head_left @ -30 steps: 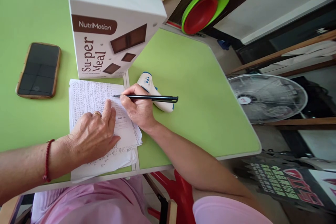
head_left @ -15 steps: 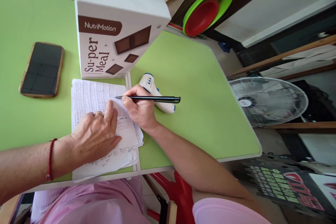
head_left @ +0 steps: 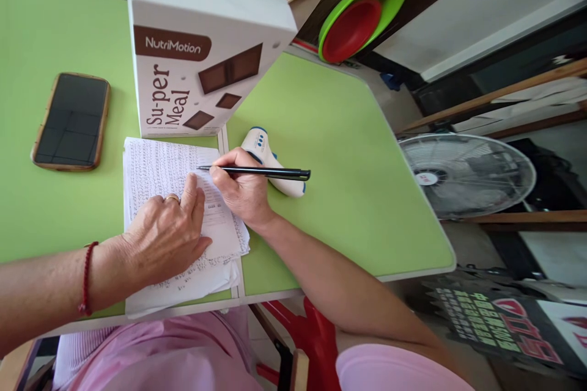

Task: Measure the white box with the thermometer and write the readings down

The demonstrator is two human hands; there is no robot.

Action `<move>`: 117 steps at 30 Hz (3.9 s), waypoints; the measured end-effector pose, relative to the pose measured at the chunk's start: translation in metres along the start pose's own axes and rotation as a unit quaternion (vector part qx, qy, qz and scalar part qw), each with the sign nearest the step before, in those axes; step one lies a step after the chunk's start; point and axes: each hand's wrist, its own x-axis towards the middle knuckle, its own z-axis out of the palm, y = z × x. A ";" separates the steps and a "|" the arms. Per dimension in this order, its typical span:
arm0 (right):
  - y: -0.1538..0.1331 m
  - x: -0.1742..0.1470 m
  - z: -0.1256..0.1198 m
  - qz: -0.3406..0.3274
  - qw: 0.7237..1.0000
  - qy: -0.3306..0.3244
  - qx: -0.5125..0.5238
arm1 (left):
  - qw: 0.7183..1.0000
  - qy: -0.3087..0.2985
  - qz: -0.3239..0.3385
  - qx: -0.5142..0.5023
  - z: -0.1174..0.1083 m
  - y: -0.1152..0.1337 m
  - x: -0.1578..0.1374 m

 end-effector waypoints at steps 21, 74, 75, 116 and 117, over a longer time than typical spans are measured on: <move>0.000 0.002 0.000 0.016 1.000 -0.008 -0.007 | 1.000 0.023 -0.002 0.013 0.004 -0.001 -0.001; 0.006 0.008 0.005 0.023 0.998 -0.054 0.036 | 0.999 0.023 0.000 0.047 0.018 -0.007 -0.003; 0.005 0.007 0.005 0.023 0.998 -0.054 0.036 | 0.999 0.022 -0.001 0.046 0.018 -0.007 -0.003; 0.004 0.007 0.004 0.064 0.994 -0.070 0.050 | 0.999 0.021 0.000 0.049 0.017 -0.005 -0.005; 0.004 0.007 0.004 0.064 0.994 -0.072 0.051 | 0.999 0.020 0.000 0.049 0.016 -0.005 -0.005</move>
